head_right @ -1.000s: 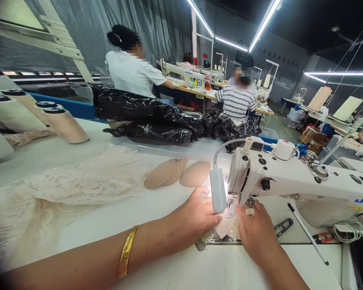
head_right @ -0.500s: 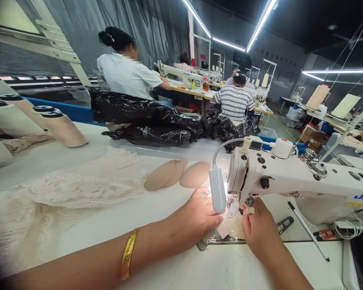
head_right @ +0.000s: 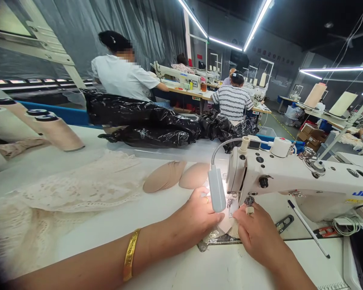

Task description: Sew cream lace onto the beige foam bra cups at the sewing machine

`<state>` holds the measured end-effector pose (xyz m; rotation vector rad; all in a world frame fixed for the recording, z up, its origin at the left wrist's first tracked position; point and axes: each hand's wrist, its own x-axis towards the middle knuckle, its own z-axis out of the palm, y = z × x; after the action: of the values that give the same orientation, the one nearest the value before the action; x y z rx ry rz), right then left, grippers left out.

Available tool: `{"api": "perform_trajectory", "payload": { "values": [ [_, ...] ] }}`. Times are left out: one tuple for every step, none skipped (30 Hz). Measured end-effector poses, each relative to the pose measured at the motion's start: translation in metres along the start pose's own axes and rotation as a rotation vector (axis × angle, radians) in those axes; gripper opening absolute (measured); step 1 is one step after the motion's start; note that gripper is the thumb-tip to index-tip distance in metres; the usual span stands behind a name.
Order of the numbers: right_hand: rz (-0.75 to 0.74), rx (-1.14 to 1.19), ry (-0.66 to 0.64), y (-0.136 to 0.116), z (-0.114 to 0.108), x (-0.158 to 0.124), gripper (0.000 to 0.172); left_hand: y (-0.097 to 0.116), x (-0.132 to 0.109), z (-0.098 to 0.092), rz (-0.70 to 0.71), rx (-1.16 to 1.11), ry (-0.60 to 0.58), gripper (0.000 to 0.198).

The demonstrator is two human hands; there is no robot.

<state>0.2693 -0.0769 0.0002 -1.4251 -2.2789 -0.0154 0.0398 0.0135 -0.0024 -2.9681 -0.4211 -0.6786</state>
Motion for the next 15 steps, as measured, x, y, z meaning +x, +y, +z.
{"api": "perform_trajectory", "payload": {
  "values": [
    [-0.017,0.027,-0.047,-0.001,-0.001,0.000,0.028,0.004,-0.001,-0.002,0.007,0.008,-0.009,0.016],
    [-0.035,0.050,-0.084,-0.002,-0.003,-0.001,0.028,0.008,-0.002,-0.004,0.021,0.014,-0.017,0.016],
    [-0.050,0.065,-0.109,-0.003,-0.004,-0.001,0.027,0.011,-0.004,-0.006,0.033,0.021,-0.019,0.015],
    [-0.059,0.073,-0.120,-0.004,-0.004,0.000,0.027,0.015,-0.005,-0.007,0.042,0.027,-0.015,0.015],
    [-0.062,0.076,-0.124,-0.005,-0.004,0.000,0.027,0.017,-0.006,-0.008,0.047,0.030,-0.008,0.014],
    [-0.060,0.076,-0.124,-0.005,-0.004,0.000,0.027,0.018,-0.007,-0.008,0.048,0.031,-0.003,0.014],
    [-0.056,0.076,-0.120,-0.005,-0.004,0.001,0.027,0.018,-0.007,-0.007,0.045,0.027,-0.001,0.015],
    [-0.051,0.078,-0.114,-0.005,-0.003,0.001,0.027,0.016,-0.007,-0.006,0.046,0.019,-0.004,0.015],
    [-0.046,0.079,-0.110,-0.005,-0.002,0.001,0.028,0.014,-0.006,-0.004,0.049,0.005,-0.011,0.016],
    [-0.037,0.079,-0.107,-0.005,-0.001,0.001,0.029,0.010,-0.005,-0.002,0.053,-0.007,-0.018,0.017],
    [-0.024,0.079,-0.107,-0.004,0.001,0.002,0.029,0.007,-0.004,0.000,0.052,-0.015,-0.023,0.017],
    [-0.006,0.076,-0.110,-0.004,0.002,0.002,0.029,0.003,-0.003,0.002,0.053,-0.019,-0.022,0.017],
    [0.013,0.070,-0.116,-0.004,0.003,0.003,0.029,0.000,-0.002,0.003,0.054,-0.017,-0.018,0.018],
    [0.033,0.063,-0.123,-0.003,0.005,0.003,0.028,-0.003,0.000,0.003,0.051,-0.005,-0.011,0.019],
    [0.050,0.055,-0.129,-0.003,0.006,0.003,0.029,-0.005,0.001,0.003,0.043,0.014,0.001,0.020]
  ]
}}
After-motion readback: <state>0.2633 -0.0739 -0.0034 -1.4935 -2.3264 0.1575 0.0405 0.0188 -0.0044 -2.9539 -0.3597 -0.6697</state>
